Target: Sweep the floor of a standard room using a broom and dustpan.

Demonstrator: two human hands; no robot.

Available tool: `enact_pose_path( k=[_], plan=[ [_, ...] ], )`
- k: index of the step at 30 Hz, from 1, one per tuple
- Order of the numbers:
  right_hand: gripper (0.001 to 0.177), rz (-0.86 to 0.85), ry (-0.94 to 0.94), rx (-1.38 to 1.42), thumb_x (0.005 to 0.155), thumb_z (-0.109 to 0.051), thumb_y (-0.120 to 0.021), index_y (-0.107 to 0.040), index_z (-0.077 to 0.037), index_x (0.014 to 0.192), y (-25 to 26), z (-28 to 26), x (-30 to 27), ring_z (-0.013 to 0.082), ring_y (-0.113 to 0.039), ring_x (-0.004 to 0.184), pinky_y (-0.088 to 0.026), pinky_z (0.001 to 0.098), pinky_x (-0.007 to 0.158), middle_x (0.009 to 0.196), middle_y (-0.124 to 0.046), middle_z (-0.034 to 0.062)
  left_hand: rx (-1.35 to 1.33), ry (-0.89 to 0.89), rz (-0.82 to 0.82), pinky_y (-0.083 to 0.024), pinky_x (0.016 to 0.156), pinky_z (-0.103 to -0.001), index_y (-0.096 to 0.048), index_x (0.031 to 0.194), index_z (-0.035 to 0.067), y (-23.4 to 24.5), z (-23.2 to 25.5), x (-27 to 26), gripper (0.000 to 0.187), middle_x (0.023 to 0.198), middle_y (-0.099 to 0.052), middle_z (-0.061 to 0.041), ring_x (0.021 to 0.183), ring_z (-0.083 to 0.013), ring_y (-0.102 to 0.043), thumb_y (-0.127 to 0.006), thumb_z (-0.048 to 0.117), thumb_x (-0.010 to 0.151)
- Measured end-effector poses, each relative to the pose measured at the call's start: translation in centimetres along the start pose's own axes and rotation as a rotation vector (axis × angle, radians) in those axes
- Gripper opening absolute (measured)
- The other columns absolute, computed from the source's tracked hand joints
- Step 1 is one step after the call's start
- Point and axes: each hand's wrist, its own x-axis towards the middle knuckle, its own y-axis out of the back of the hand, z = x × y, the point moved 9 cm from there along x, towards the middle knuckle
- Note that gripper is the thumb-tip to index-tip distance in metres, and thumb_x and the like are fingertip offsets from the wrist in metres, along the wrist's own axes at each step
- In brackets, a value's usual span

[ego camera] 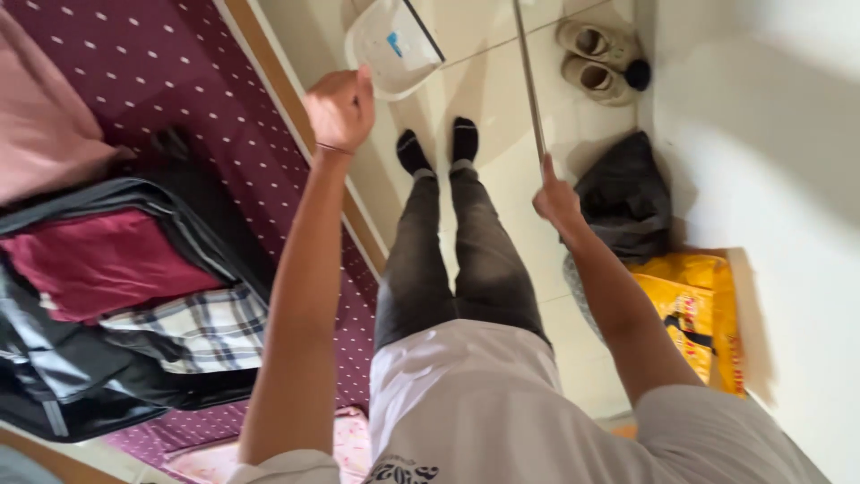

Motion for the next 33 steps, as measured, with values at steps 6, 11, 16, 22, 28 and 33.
enact_pose_path(
  k=[6,11,16,22,28,33],
  plan=[
    [0.096,-0.117,0.034,-0.055,0.089,-0.011,-0.051,0.001,-0.029,0.167,-3.5,-0.7,-5.8,0.0452,-0.070,0.097,-0.053,0.0556,0.091,0.101,-0.071,0.0297,-0.011,0.065,-0.003,-0.039,0.051,-0.043,-0.048,0.062,0.003,-0.3,0.1,-0.4,0.045,0.059,-0.051,-0.013,0.053,-0.0327,-0.052,-0.063,0.013,0.104],
    [0.091,-0.187,0.123,-0.097,0.093,-0.016,-0.052,-0.002,-0.034,0.168,-4.2,0.4,-8.2,0.0469,-0.071,0.097,-0.053,0.0557,0.094,0.103,-0.072,0.0307,-0.015,0.046,-0.009,-0.040,0.052,-0.043,-0.047,0.063,0.002,0.2,0.0,-1.5,0.046,0.059,-0.050,-0.013,0.052,-0.0322,-0.052,-0.063,0.013,0.105],
    [0.082,0.010,0.438,0.328,0.089,-0.010,-0.065,-0.029,-0.030,0.160,-1.8,4.4,-9.7,0.0445,-0.065,0.101,-0.055,0.0518,0.085,0.132,-0.061,0.0301,-0.030,-0.027,0.006,-0.045,0.056,-0.040,-0.051,0.070,0.004,4.3,-1.0,-4.3,0.046,0.070,-0.059,-0.012,0.061,-0.0310,-0.059,-0.058,0.018,0.113],
    [0.080,-0.341,-0.018,1.153,0.102,0.001,-0.062,-0.035,-0.031,0.170,-3.1,14.8,-8.1,0.0341,-0.042,0.081,-0.038,0.0446,0.069,0.130,-0.037,0.0498,0.005,0.063,-0.085,-0.030,0.045,-0.041,-0.041,0.058,0.003,7.7,-4.2,-8.2,0.053,0.052,-0.041,-0.010,0.043,-0.0265,-0.041,-0.060,0.009,0.107],
    [0.075,0.323,0.166,0.259,0.097,-0.022,-0.060,-0.031,-0.026,0.167,9.3,10.6,-2.7,0.0505,-0.065,0.108,-0.053,0.0532,0.095,0.129,-0.068,0.0267,0.038,0.032,-0.134,-0.033,0.051,-0.039,-0.043,0.063,0.002,8.4,-4.0,-8.0,0.051,0.059,-0.043,-0.011,0.050,-0.0281,-0.044,-0.059,0.010,0.111],
    [0.096,0.071,-0.016,0.019,0.087,-0.009,-0.059,-0.005,-0.020,0.166,5.7,6.6,4.3,0.0461,-0.069,0.099,-0.058,0.0474,0.087,0.115,-0.065,0.0355,0.082,0.099,-0.138,-0.028,0.047,-0.040,-0.043,0.058,0.003,7.8,-6.1,-8.5,0.055,0.054,-0.042,-0.011,0.044,-0.0279,-0.041,-0.060,0.010,0.110]
  ],
)
